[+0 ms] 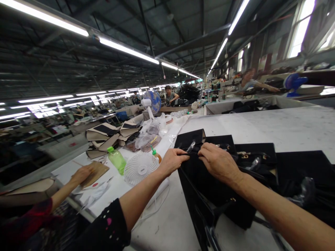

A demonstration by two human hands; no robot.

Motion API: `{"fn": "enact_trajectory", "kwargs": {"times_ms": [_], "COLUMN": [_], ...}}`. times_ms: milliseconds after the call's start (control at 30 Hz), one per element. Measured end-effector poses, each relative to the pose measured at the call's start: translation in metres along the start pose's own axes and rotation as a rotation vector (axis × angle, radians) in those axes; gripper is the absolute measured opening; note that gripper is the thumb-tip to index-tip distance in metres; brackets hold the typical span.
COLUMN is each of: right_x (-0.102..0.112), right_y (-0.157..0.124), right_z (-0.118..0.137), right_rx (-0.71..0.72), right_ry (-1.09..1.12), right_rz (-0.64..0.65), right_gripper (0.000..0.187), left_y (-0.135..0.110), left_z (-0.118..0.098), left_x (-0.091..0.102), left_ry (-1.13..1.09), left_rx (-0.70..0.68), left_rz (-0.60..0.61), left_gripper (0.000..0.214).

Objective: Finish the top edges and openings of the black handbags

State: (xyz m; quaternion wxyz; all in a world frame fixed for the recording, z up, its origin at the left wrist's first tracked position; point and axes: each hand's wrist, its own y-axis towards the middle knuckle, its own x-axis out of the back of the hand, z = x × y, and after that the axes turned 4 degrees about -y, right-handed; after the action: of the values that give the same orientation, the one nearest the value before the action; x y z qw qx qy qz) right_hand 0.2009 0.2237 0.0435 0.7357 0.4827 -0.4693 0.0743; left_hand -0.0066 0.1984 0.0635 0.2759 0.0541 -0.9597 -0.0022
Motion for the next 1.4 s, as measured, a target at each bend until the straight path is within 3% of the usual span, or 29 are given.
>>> {"fn": "enact_trajectory", "kwargs": {"times_ms": [100, 267, 400, 633, 1133, 1400], "right_x": [0.005, 0.016, 0.012, 0.001, -0.006, -0.017], "right_y": [0.0, -0.005, -0.006, -0.007, -0.009, 0.007], "right_z": [-0.008, -0.017, -0.011, 0.001, -0.009, -0.003], "right_rx": [-0.088, -0.203, -0.173, -0.109, -0.222, -0.075], "right_ry": [0.06, 0.119, 0.108, -0.015, -0.126, -0.087], "right_rz": [-0.045, -0.119, -0.076, -0.033, -0.1, -0.105], "right_gripper": [0.009, 0.02, 0.014, 0.02, 0.006, 0.015], "left_y": [0.004, 0.01, 0.011, 0.011, 0.005, 0.006], "left_z": [-0.002, -0.005, -0.005, -0.001, -0.014, -0.011], "left_x": [-0.001, -0.006, -0.01, -0.012, -0.016, -0.017], "left_ry": [0.048, 0.118, 0.153, 0.174, 0.24, 0.244], "left_rx": [-0.007, -0.02, -0.022, -0.033, -0.016, -0.036], "left_rz": [-0.014, -0.057, -0.084, -0.11, -0.136, -0.133], "left_gripper": [0.018, 0.016, 0.017, 0.018, 0.018, 0.017]}}
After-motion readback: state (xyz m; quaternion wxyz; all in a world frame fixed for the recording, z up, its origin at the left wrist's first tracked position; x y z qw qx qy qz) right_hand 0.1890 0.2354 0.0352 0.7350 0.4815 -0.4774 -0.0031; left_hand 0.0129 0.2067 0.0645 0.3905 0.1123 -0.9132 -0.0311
